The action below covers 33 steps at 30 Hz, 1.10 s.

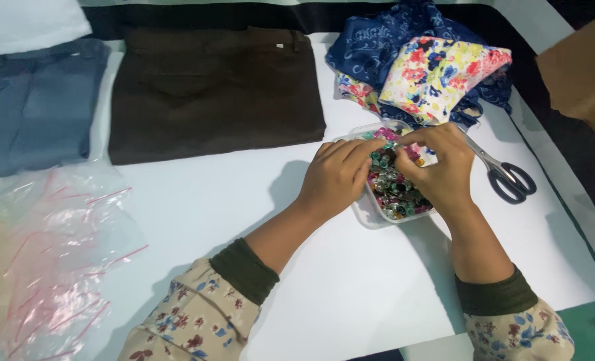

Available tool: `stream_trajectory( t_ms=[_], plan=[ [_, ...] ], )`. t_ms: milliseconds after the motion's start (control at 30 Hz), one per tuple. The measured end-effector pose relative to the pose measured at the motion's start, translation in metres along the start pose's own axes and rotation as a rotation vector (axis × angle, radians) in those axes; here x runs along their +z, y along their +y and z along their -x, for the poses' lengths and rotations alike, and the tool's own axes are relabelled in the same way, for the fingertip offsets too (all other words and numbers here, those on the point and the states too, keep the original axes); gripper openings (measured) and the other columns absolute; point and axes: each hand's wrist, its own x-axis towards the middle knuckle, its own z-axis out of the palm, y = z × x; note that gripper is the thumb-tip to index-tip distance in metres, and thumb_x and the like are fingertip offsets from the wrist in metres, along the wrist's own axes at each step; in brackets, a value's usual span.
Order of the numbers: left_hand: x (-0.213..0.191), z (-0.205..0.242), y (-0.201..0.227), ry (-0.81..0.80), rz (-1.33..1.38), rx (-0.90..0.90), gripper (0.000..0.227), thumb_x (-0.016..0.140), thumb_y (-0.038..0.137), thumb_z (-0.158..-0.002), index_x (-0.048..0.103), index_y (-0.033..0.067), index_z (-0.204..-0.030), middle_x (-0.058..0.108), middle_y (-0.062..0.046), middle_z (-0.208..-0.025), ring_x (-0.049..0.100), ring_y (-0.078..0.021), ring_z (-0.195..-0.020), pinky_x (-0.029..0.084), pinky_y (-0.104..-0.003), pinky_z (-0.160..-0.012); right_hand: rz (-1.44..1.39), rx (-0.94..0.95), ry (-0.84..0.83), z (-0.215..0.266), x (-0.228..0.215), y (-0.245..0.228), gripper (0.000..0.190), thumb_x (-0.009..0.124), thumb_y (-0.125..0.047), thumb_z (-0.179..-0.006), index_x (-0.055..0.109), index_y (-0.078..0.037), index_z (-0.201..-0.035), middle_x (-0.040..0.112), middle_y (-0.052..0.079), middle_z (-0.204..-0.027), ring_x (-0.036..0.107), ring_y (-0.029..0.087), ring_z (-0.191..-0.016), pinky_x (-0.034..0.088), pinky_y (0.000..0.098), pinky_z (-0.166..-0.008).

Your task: Sorting and bagging small buttons into plastic pouches

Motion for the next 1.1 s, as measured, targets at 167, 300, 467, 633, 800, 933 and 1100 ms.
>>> stream_trajectory(
  t_ms=[167,300,467,633,800,933,1100],
  plan=[
    [-0.045,0.026,-0.016,0.004,-0.069,-0.02,0.041,0.069,0.001,-0.091,0.066,0.0129,-0.13,0.071,-0.007,-0.102,0.072,-0.0268,-0.092,0.057,-0.039,-0.083,0.241,-0.482,0.247,-0.004,0.02,-0.048,0.007,0.081,-0.003,-0.088,0.075,-0.002,-0.09,0.074,0.016,-0.09,0.062,0.034,-0.075,0.052,0.0447,-0.072],
    [-0.093,0.056,-0.034,0.005,-0.103,-0.122,0.035,0.072,0.004,-0.088,0.07,0.0125,-0.122,0.073,-0.007,-0.095,0.073,-0.0288,-0.085,0.057,-0.042,-0.08,0.127,-0.653,0.171,0.009,0.052,-0.112,0.005,0.072,-0.003,-0.083,0.074,-0.006,-0.08,0.075,0.011,-0.085,0.068,0.027,-0.068,0.056,0.0391,-0.069],
    [-0.146,0.089,-0.057,-0.085,-0.112,-0.298,0.043,0.077,0.002,-0.081,0.07,0.0135,-0.122,0.076,-0.006,-0.092,0.073,-0.027,-0.085,0.058,-0.04,-0.08,-0.262,-0.312,0.03,0.015,0.112,-0.157,0.011,0.078,-0.001,-0.08,0.075,-0.008,-0.087,0.074,0.007,-0.084,0.063,0.026,-0.068,0.056,0.0363,-0.064],
    [-0.176,0.094,-0.059,-0.174,-0.112,-0.525,0.046,0.075,-0.004,-0.081,0.069,0.0123,-0.124,0.078,-0.005,-0.097,0.072,-0.0245,-0.094,0.056,-0.039,-0.088,-0.435,0.113,-0.172,0.007,0.167,-0.148,0.008,0.082,-0.012,-0.081,0.075,-0.009,-0.085,0.074,0.009,-0.08,0.062,0.025,-0.073,0.055,0.0357,-0.064],
    [-0.179,0.098,-0.068,-0.146,-0.132,-0.63,0.049,0.077,-0.001,-0.081,0.068,0.0127,-0.127,0.078,-0.003,-0.098,0.069,-0.0242,-0.097,0.053,-0.041,-0.09,-0.47,0.145,-0.242,-0.007,0.194,-0.147,0.013,0.085,-0.009,-0.076,0.075,-0.008,-0.084,0.073,0.007,-0.075,0.062,0.02,-0.077,0.056,0.0268,-0.062],
    [-0.178,0.098,-0.068,-0.144,-0.122,-0.624,0.048,0.078,-0.001,-0.08,0.069,0.0129,-0.126,0.079,-0.004,-0.098,0.069,-0.0244,-0.095,0.055,-0.038,-0.089,-0.43,0.1,-0.315,-0.011,0.196,-0.145,0.009,0.084,-0.012,-0.078,0.076,-0.012,-0.083,0.074,0.005,-0.079,0.061,0.02,-0.082,0.055,0.0272,-0.065],
    [-0.176,0.097,-0.067,-0.161,-0.135,-0.659,0.048,0.077,-0.002,-0.082,0.068,0.0132,-0.127,0.078,-0.003,-0.1,0.068,-0.022,-0.097,0.053,-0.037,-0.09,-0.393,0.108,-0.363,-0.012,0.194,-0.144,0.008,0.081,-0.01,-0.081,0.077,-0.011,-0.088,0.073,0.006,-0.083,0.062,0.021,-0.087,0.056,0.0282,-0.069]
  ],
)
